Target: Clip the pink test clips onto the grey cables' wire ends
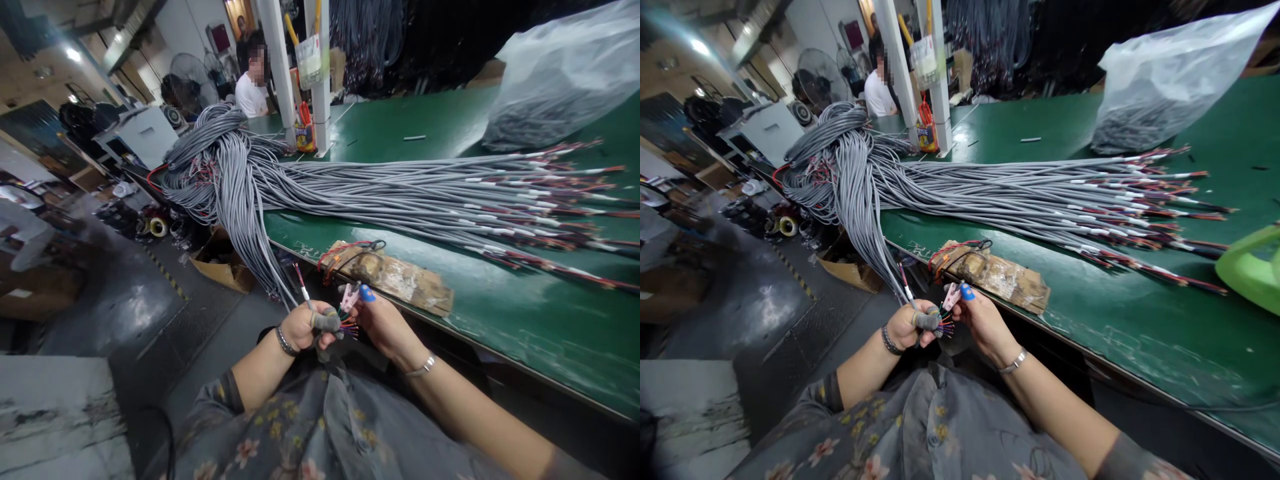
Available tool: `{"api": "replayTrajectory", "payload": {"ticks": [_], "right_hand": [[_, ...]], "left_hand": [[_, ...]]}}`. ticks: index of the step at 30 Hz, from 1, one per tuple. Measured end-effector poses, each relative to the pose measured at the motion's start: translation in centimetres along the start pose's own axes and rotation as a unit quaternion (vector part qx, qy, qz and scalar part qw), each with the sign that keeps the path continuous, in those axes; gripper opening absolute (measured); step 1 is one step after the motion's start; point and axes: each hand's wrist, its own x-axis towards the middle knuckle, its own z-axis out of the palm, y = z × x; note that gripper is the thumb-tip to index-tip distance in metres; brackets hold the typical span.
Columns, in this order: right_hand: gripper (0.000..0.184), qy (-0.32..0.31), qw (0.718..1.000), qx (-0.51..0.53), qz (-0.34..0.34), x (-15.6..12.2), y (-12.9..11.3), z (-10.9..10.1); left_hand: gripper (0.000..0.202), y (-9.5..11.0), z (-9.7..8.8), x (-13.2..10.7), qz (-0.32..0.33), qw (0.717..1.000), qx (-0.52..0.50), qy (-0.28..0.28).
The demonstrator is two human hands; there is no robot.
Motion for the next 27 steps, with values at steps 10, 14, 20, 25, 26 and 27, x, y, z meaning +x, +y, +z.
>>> {"api": "replayTrajectory", "payload": {"ticks": [10,14,20,25,26,27], "right_hand": [[0.05,0.022,0.997,0.072,0.02,0.4,0.4,0.6],[0.047,0.007,0.996,0.087,0.036,0.2,0.5,0.6],[0.045,-0.029,0.986,0.144,0.079,-0.2,0.4,0.0],[0.04,-0.03,0.991,0.122,0.051,-0.6,0.1,0.3],[0.039,-0.018,0.993,0.108,0.038,-0.6,0.0,0.4],[0.038,-0.007,0.995,0.095,0.026,-0.7,0.0,0.5]], "left_hand": [[0.042,-0.6,-0.2,0.5,-0.012,1.0,-0.007,-0.005],[0.042,-0.8,-0.2,0.6,-0.019,1.0,-0.004,0.005],[0.045,-1.2,0.3,-0.3,-0.018,0.999,0.014,0.039],[0.045,-2.2,1.7,-1.5,0.057,0.989,0.017,0.135],[0.044,-2.3,2.0,-1.7,0.074,0.986,0.019,0.15],[0.043,-2.4,2.2,-1.8,0.088,0.983,0.02,0.161]]}}
